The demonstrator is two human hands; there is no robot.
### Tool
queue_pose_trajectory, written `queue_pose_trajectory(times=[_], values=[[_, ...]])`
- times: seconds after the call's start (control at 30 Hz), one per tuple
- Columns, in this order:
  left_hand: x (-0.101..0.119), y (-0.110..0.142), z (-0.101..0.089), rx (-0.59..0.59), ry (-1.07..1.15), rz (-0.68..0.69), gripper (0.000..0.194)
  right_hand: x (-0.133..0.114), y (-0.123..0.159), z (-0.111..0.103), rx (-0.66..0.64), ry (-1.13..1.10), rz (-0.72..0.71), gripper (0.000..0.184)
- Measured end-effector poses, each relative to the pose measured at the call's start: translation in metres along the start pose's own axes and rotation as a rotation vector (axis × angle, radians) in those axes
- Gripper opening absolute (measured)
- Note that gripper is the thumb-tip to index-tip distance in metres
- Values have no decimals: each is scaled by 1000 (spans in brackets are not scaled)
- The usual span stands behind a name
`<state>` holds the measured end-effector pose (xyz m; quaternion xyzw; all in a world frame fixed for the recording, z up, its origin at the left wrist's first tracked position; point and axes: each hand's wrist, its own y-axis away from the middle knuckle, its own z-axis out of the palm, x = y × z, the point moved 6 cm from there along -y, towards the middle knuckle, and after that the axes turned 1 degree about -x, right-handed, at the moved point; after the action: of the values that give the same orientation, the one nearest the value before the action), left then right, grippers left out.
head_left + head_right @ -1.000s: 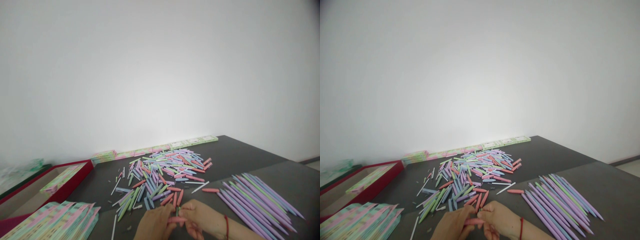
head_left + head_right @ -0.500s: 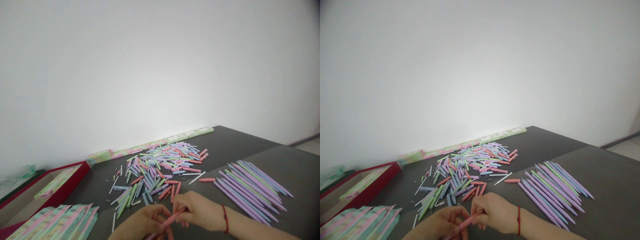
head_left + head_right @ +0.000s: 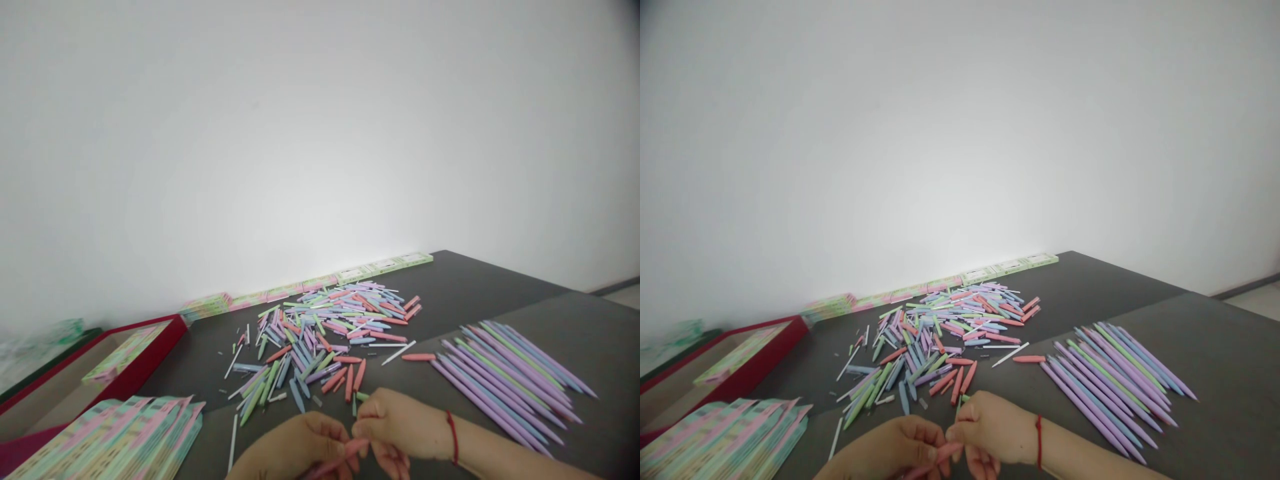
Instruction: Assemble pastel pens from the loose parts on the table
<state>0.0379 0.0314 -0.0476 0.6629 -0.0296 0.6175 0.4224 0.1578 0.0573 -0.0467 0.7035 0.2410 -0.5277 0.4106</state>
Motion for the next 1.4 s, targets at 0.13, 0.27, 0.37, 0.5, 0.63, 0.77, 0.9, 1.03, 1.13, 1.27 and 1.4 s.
queue_pose_trajectory(times=[0.13, 0.27, 0.37, 0.5, 0.63, 0.77, 0.9, 1.03, 1.13, 1.27, 1.4], values=[[-5, -4, 5, -56, 45, -107, 28, 2, 1, 2, -46, -2, 13, 26], [-2, -4, 11, -105, 94, -103, 30, -1, 3, 1, -58, 29, 13, 24], [-4, -4, 9, -72, 77, -95, 27, -5, 7, -2, -56, 53, -4, 16], [-5, -2, -2, 26, 20, -71, 23, -12, 11, -13, 46, 166, -104, 22], [2, 3, -6, 57, -92, 0, 21, -25, 17, -22, 230, 375, -267, 18], [13, 6, -2, 113, -332, 89, 17, -25, 17, -21, 275, 494, -264, 32], [27, 7, 0, 344, -931, 159, 24, -16, 12, -21, 295, 512, -183, 35], [29, 3, 1, 396, -1250, 80, 33, -10, 9, -25, 340, 468, -169, 29], [34, 4, 1, 403, -1224, 210, 33, -8, 9, -28, 356, 427, -169, 27], [41, 12, -2, 430, -1073, 400, 28, -8, 8, -30, 346, 356, -124, 28], [42, 15, -5, 465, -1021, 396, 13, -10, 9, -29, 343, 334, -117, 30]])
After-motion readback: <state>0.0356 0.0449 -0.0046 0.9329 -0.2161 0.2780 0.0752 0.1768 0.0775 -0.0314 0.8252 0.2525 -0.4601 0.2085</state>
